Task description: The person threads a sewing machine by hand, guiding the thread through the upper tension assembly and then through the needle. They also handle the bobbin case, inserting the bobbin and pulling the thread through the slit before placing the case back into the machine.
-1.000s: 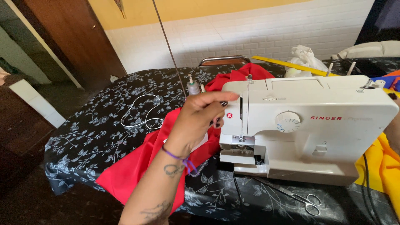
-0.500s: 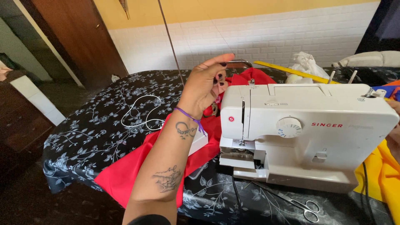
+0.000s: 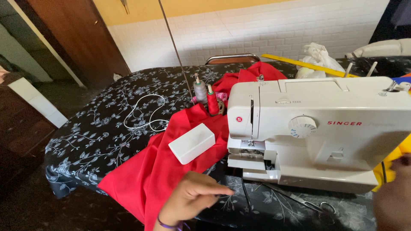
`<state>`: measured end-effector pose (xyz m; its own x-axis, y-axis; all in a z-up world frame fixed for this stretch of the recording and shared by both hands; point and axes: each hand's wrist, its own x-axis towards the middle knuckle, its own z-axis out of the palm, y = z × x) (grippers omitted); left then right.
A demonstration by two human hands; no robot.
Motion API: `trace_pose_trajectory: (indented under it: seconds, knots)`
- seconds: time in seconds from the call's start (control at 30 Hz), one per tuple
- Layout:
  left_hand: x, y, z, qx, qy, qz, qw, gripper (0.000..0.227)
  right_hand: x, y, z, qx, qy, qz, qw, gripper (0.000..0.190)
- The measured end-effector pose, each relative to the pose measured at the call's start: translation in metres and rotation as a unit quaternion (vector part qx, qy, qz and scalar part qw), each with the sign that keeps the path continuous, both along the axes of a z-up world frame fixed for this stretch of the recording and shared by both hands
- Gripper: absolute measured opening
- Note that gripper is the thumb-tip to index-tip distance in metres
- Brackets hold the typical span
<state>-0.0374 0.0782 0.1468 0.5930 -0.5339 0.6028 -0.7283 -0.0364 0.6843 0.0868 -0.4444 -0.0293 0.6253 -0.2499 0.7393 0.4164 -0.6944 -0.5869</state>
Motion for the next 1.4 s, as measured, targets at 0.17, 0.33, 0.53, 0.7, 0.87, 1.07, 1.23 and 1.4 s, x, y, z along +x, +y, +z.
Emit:
trace_pose_trajectory:
  seconds: [0.17, 0.33, 0.53, 0.7, 0.87, 1.07, 1.23, 1.4]
  knots:
    - [0.028, -0.043, -0.071, 0.129, -0.081, 0.094, 0.984, 0.046, -0.050, 0.186, 0.103, -0.054, 0.194, 0.177, 0.963, 0.025]
    - [0.072, -0.055, -0.110, 0.187, -0.132, 0.150, 0.962, 0.047, -0.001, 0.231, 0.106, -0.064, 0.260, 0.325, 0.907, 0.020]
    - [0.124, -0.052, -0.098, 0.108, -0.052, 0.291, 0.949, 0.019, 0.034, 0.239, 0.130, -0.083, 0.235, 0.229, 0.941, 0.016]
    - [0.189, -0.052, -0.140, 0.061, -0.073, 0.431, 0.898, 0.019, 0.037, 0.254, 0.140, -0.209, 0.389, 0.074, 0.894, 0.042]
    - [0.188, -0.074, -0.119, -0.011, -0.090, 0.441, 0.893, 0.020, 0.046, 0.258, 0.133, -0.251, 0.324, 0.060, 0.910, 0.040]
    - [0.178, -0.076, -0.116, -0.075, -0.143, 0.394, 0.905, 0.023, 0.054, 0.254, 0.123, -0.311, 0.206, 0.034, 0.927, 0.039]
    - [0.163, -0.070, -0.105, -0.046, -0.194, 0.333, 0.922, 0.018, 0.057, 0.250, 0.103, -0.331, 0.257, 0.030, 0.908, 0.047]
    - [0.156, -0.068, -0.099, -0.001, -0.311, 0.347, 0.885, 0.021, 0.041, 0.260, 0.095, -0.427, -0.020, -0.028, 0.903, 0.026]
